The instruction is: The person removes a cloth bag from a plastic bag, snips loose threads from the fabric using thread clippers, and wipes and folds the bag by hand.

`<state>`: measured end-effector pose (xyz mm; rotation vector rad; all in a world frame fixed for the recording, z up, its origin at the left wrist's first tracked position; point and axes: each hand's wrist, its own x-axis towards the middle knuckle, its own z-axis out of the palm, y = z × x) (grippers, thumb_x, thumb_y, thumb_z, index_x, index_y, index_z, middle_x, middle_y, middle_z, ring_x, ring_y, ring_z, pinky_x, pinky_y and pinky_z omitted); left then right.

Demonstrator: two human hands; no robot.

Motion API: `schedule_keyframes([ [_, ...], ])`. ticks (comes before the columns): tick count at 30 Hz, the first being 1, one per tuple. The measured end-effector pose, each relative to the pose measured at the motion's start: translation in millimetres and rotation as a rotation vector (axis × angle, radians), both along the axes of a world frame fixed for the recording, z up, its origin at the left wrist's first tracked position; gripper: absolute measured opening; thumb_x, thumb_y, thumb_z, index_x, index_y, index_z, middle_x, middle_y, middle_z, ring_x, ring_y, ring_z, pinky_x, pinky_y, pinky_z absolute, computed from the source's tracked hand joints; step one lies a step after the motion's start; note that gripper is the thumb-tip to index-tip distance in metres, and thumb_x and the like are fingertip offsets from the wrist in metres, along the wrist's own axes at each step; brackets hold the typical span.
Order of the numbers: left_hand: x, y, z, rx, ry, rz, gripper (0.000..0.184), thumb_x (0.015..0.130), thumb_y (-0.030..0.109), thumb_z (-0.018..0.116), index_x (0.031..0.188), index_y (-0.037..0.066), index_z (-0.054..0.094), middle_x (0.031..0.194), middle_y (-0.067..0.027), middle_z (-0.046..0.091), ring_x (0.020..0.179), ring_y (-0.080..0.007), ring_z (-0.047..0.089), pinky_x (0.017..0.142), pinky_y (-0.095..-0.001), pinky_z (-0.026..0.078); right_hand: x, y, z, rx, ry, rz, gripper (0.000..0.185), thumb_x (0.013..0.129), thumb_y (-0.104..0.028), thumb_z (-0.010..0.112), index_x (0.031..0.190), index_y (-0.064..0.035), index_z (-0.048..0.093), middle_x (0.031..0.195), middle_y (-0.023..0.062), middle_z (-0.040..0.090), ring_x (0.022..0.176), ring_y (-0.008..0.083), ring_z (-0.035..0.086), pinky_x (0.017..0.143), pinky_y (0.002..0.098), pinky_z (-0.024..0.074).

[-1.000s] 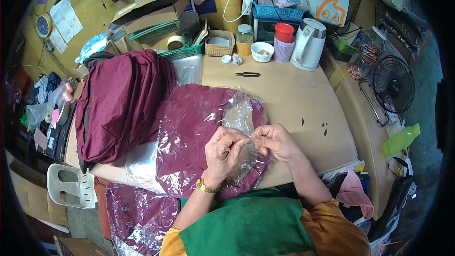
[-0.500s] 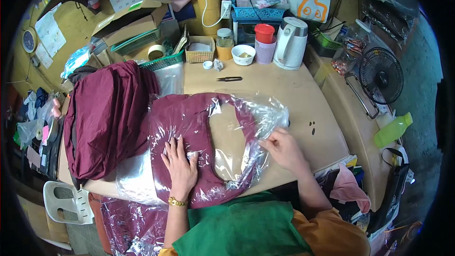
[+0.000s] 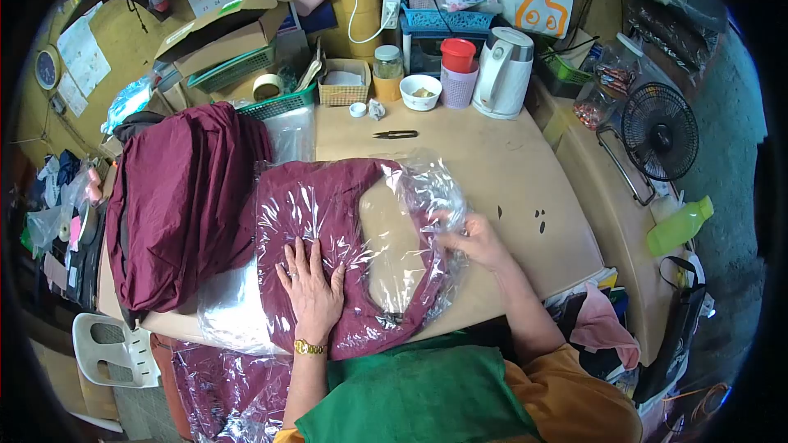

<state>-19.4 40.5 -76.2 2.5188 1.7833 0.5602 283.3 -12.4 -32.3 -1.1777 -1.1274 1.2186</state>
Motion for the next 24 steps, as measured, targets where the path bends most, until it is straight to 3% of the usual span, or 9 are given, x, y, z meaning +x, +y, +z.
schedule_keyframes([
  [3,-2.3,0.7,-0.3,-0.004,-0.013,0.002,0.065,0.096,0.042,0.054,0.148,0.007,0.038,0.156,-0.0205,0.031,0.147,-0.0397,0.02,0.119,-0.0566,0.01,45.4,-8.0,-33.0,-0.139,-0.568,0.104,0.021,0.087,-0.024,0.075,0.099,-0.0062,0.074,0.081,0.0021,0.069,0.073,0.0065,0.06,0.063,0.0266,0.0486],
  [6,-2.0,-0.4,3.4,-0.02,-0.034,0.027,0.065,0.095,0.042,0.056,0.148,0.007,0.039,0.156,-0.0204,0.031,0.147,-0.0397,0.021,0.119,-0.0566,0.01,104.3,-46.2,12.1,-0.315,-0.515,-0.402,0.019,0.082,-0.023,0.075,0.085,-0.0044,0.072,0.07,-0.0012,0.063,0.065,0.0081,0.055,0.06,0.03,0.0466],
  [7,-2.0,-1.0,2.8,-0.022,-0.033,0.025,0.065,0.095,0.042,0.056,0.148,0.007,0.039,0.156,-0.0204,0.031,0.147,-0.0397,0.021,0.119,-0.0566,0.01,138.6,-54.5,-2.5,-0.265,-0.388,-0.575,0.02,0.082,-0.023,0.073,0.08,-0.0034,0.068,0.068,-0.0019,0.061,0.061,0.0097,0.053,0.057,0.0314,0.0456],
  [9,-0.3,-0.5,2.0,-0.007,-0.014,0.027,0.066,0.094,0.042,0.057,0.148,0.008,0.039,0.156,-0.0203,0.031,0.147,-0.04,0.021,0.118,-0.0569,0.011,176.5,-64.6,-9.6,-0.05,-0.87,-0.886,0.026,0.085,-0.027,0.071,0.078,-0.003,0.065,0.073,0.0032,0.064,0.064,0.0154,0.057,0.061,0.0332,0.0474],
  [12,0.0,1.1,-0.1,0.026,-0.014,0.022,0.065,0.093,0.043,0.057,0.145,0.006,0.044,0.154,-0.0213,0.033,0.146,-0.0398,0.022,0.118,-0.0579,0.013,155.0,-50.6,21.0,0.248,-1.079,-1.049,0.032,0.088,-0.033,0.069,0.083,-0.0013,0.067,0.081,0.0119,0.067,0.073,0.0253,0.063,0.068,0.0371,0.0496],
  [16,0.6,1.3,0.0,0.033,-0.012,0.025,0.065,0.093,0.043,0.057,0.144,0.006,0.044,0.154,-0.0211,0.033,0.146,-0.0398,0.022,0.118,-0.0581,0.013,39.6,15.5,64.6,-0.068,-1.225,-0.536,0.033,0.089,-0.029,0.069,0.082,0.0034,0.068,0.085,0.0201,0.065,0.081,0.0389,0.063,0.077,0.0387,0.0518],
  [18,0.2,0.3,1.7,0.007,-0.001,0.026,0.064,0.094,0.04,0.056,0.146,0.006,0.04,0.155,-0.02,0.032,0.147,-0.0401,0.022,0.118,-0.0575,0.012,19.4,52.7,56.6,-0.396,-1.328,-0.123,0.028,0.09,-0.026,0.069,0.091,0.0025,0.069,0.089,0.0148,0.068,0.084,0.0301,0.065,0.076,0.037,0.0517],
  [21,-1.1,-0.6,1.4,0.013,-0.009,0.022,0.064,0.094,0.041,0.056,0.146,0.006,0.041,0.155,-0.0199,0.032,0.146,-0.0398,0.022,0.118,-0.0575,0.013,43.6,96.6,-8.0,-0.209,-0.806,0.346,0.035,0.089,-0.031,0.068,0.105,0.0003,0.069,0.102,0.0144,0.07,0.091,0.0211,0.066,0.082,0.0347,0.0509],
  [24,-1.6,-1.2,4.4,0.004,-0.028,0.022,0.063,0.094,0.041,0.056,0.146,0.007,0.042,0.155,-0.0198,0.033,0.146,-0.0394,0.022,0.118,-0.0575,0.013,122.5,109.7,-33.8,0.01,-0.217,-0.452,0.04,0.089,-0.026,0.069,0.118,-0.0007,0.06,0.094,0.0071,0.068,0.077,0.0172,0.063,0.07,0.0331,0.0506],
])
